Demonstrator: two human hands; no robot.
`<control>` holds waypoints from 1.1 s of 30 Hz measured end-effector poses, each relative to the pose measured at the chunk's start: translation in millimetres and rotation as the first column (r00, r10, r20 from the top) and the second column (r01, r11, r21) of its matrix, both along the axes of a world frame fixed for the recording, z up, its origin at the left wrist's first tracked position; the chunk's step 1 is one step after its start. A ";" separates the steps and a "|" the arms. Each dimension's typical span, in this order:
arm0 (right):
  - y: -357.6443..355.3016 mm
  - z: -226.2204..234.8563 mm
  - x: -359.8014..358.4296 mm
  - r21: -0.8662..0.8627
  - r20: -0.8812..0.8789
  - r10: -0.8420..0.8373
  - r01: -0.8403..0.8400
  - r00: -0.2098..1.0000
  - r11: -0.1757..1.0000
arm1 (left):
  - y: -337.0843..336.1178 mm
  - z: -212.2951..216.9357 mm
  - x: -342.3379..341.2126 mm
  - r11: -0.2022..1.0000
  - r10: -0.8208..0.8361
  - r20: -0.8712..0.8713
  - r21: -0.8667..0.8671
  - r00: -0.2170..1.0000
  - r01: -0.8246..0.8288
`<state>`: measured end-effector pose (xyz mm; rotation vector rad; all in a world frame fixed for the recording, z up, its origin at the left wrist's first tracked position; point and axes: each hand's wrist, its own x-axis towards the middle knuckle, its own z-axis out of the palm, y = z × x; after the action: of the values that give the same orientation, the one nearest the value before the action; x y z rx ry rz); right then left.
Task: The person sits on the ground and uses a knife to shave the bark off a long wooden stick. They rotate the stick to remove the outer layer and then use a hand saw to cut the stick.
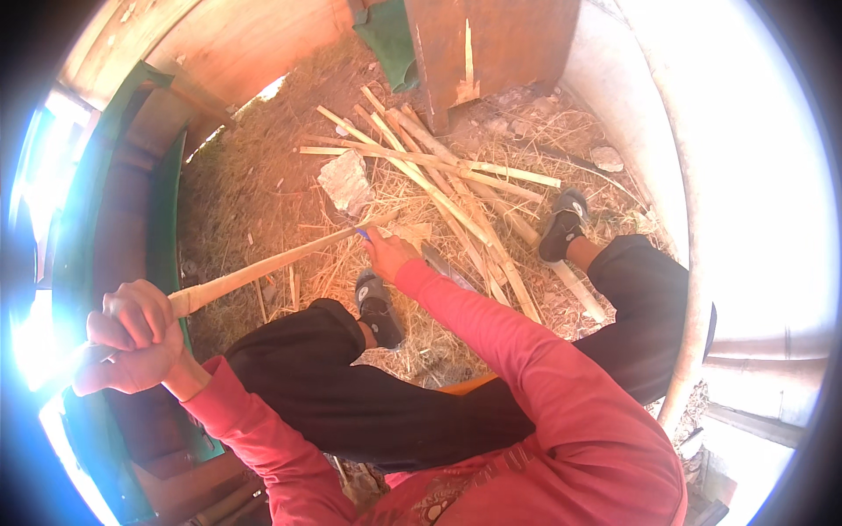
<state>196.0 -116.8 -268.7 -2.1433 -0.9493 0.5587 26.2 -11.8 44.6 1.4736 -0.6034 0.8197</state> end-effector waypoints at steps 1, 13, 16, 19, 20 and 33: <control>-2.2 -0.9 0.2 -0.060 0.020 -0.008 0.009 1.000 0.998 | 0.8 0.3 0.0 0.998 -0.053 -0.005 0.019 0.999 0.053; 7.5 21.0 -13.2 0.088 0.192 -0.168 0.154 0.967 0.984 | -15.9 -1.3 14.3 0.998 0.057 0.001 -0.038 0.998 -0.057; -13.3 98.6 -41.6 0.286 -0.118 0.021 0.014 0.993 0.958 | -15.1 -3.9 8.6 0.960 0.205 -0.019 -0.188 0.979 -0.205; -34.7 143.7 -75.6 0.467 -0.045 0.089 -0.058 0.995 0.882 | -25.9 -0.6 7.4 0.855 0.415 -0.066 -0.313 0.908 -0.413; -38.2 150.8 -79.4 0.519 -0.022 0.100 -0.074 0.995 0.851 | -30.8 -0.1 11.1 0.826 0.459 -0.078 -0.330 0.885 -0.457; -30.8 117.5 -60.7 0.392 0.086 -0.016 -0.019 0.996 0.920 | -40.4 -4.4 17.5 0.889 0.363 -0.053 -0.281 0.930 -0.363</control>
<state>135.3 -147.6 -151.1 -1.8143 -1.0150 0.2465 43.7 -52.2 40.2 1.3327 -0.1927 1.1482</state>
